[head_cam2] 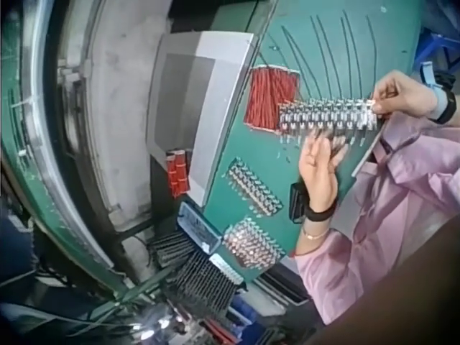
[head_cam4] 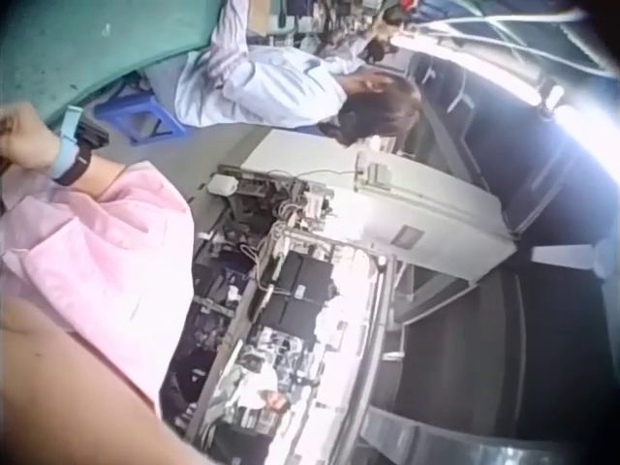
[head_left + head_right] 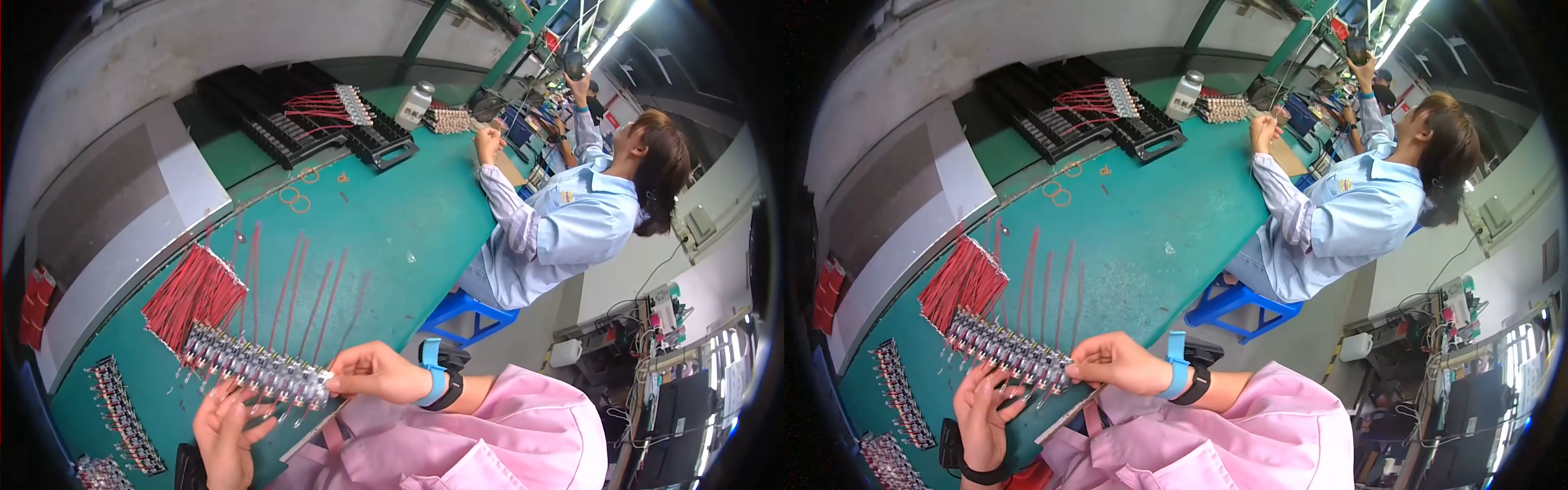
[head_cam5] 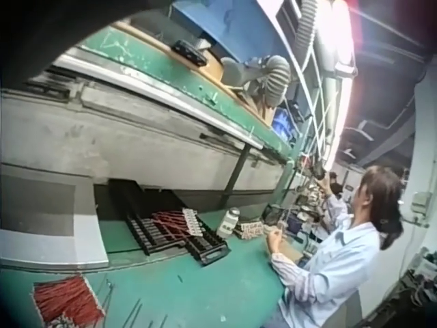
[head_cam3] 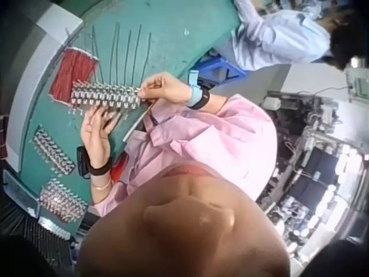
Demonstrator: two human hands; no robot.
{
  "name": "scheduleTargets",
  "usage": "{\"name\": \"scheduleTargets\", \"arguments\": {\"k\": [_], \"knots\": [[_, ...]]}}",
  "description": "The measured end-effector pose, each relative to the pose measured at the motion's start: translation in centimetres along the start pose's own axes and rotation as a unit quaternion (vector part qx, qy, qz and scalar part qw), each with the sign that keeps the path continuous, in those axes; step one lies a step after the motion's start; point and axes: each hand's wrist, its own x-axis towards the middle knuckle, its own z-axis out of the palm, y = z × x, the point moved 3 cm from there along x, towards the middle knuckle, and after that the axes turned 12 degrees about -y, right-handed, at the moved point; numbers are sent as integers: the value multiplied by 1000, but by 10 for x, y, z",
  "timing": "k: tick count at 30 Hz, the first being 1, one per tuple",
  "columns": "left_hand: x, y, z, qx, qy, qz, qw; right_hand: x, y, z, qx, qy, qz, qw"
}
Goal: The person picks up a circuit board and inserts red and black wires into it by hand. After setting the board down, they gather and separate a bundle of wires before picking the board back up to insert more wires.
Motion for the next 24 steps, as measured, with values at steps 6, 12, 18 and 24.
{"name": "scheduleTargets", "arguments": {"k": [6, 12, 18, 24], "knots": [[-3, -4, -9, -9, -45, -55, 997, -26, -23, -41, -50, 107, -64, 991], [3, -7, -14, 13, -73, -47, 996, -68, -48, -124, -60, 242, -138, 959], [7, -12, -21, 7, -87, -45, 995, -83, -52, -197, -28, 255, -170, 952], [6, -14, -31, -3, -81, -47, 996, -99, -47, -237, -24, 287, -159, 944]]}}
